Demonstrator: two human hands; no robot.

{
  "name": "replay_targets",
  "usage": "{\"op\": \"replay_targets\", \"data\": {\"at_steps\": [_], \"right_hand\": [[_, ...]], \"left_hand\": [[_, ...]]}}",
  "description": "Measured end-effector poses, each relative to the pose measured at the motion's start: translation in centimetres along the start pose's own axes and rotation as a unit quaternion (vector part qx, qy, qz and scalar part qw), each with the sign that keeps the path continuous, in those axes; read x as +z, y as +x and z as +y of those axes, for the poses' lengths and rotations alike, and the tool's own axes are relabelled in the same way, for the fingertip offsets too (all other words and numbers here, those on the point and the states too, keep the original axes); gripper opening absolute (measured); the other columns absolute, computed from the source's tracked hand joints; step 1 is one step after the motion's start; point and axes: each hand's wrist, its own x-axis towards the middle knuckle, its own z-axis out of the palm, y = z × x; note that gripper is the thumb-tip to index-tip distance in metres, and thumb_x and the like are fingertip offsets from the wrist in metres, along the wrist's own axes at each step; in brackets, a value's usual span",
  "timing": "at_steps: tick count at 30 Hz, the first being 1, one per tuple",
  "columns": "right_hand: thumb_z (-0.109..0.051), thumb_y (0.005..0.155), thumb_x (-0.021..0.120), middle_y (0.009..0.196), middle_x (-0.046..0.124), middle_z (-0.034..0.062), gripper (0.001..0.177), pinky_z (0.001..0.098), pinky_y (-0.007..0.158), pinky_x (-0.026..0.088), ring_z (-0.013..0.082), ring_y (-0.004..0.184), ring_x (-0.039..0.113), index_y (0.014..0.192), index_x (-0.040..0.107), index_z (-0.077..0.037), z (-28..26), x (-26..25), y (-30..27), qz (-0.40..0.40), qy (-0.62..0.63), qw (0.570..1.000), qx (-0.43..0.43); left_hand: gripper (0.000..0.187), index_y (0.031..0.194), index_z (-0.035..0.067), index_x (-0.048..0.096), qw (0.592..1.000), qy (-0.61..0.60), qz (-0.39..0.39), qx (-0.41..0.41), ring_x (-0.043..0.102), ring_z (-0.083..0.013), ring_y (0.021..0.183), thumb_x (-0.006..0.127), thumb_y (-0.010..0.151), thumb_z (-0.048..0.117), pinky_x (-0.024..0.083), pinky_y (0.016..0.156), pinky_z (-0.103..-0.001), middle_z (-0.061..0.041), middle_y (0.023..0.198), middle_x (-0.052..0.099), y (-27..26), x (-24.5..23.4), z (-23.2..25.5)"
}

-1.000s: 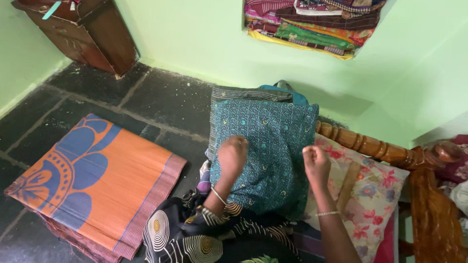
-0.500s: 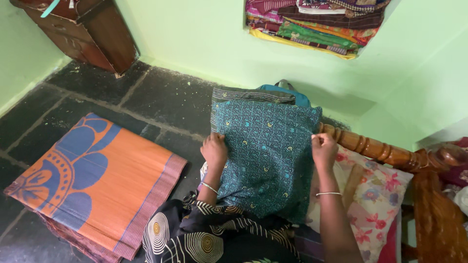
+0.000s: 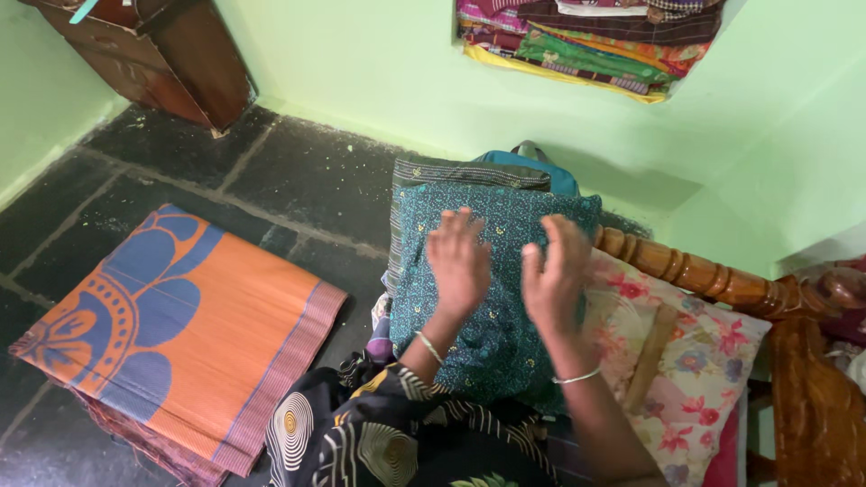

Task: The person folds patterned pillowcases and stacks them on a wooden bed frame, smoothing each one out by hand.

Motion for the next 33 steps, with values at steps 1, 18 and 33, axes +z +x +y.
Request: {"op": "replay_targets", "data": {"at_steps": [1, 18, 33], "right_hand": [[-0.03, 0.106, 0.055, 0.144, 0.058, 0.0192, 0.044, 0.0535, 0.116, 0.037, 0.0374, 0.138, 0.05, 0.141, 0.055, -0.003, -1.0, 1.2, -1.1, -0.01, -0.02, 1.0, -0.018], [-0.05, 0.105, 0.044, 0.166, 0.028, 0.0252, 0.076, 0.0599, 0.12, 0.026, 0.0436, 0.153, 0.027, 0.164, 0.026, -0.004, 11.3, 3.4, -11.4, -0.162, -0.113, 0.97, 0.143], [-0.053, 0.107, 0.04, 0.171, 0.029, 0.015, 0.071, 0.0609, 0.124, 0.019, 0.0366, 0.158, 0.025, 0.164, 0.031, -0.011, 1.7, 4.2, -1.6, -0.108, -0.105, 0.988, -0.043]], "left_hand": [[0.049, 0.147, 0.014, 0.053, 0.996, 0.083, -0.04, 0.024, 0.027, -0.0278, 0.157, 0.057, 0.101, 0.031, 0.019, 0.125, -0.053, -0.008, 0.163, 0.042, -0.8, 1.5, 0.8], [0.077, 0.163, 0.024, 0.025, 0.962, 0.068, -0.21, -0.158, 0.014, -0.0321, 0.158, 0.047, 0.097, 0.057, 0.009, 0.123, -0.056, -0.009, 0.171, 0.019, -6.0, -2.3, -7.1], [0.066, 0.162, 0.014, 0.036, 0.977, 0.122, -0.164, 0.059, 0.017, -0.0218, 0.161, 0.051, 0.102, 0.039, 0.005, 0.13, -0.052, -0.005, 0.172, 0.029, 0.8, 1.4, 0.2]]}}
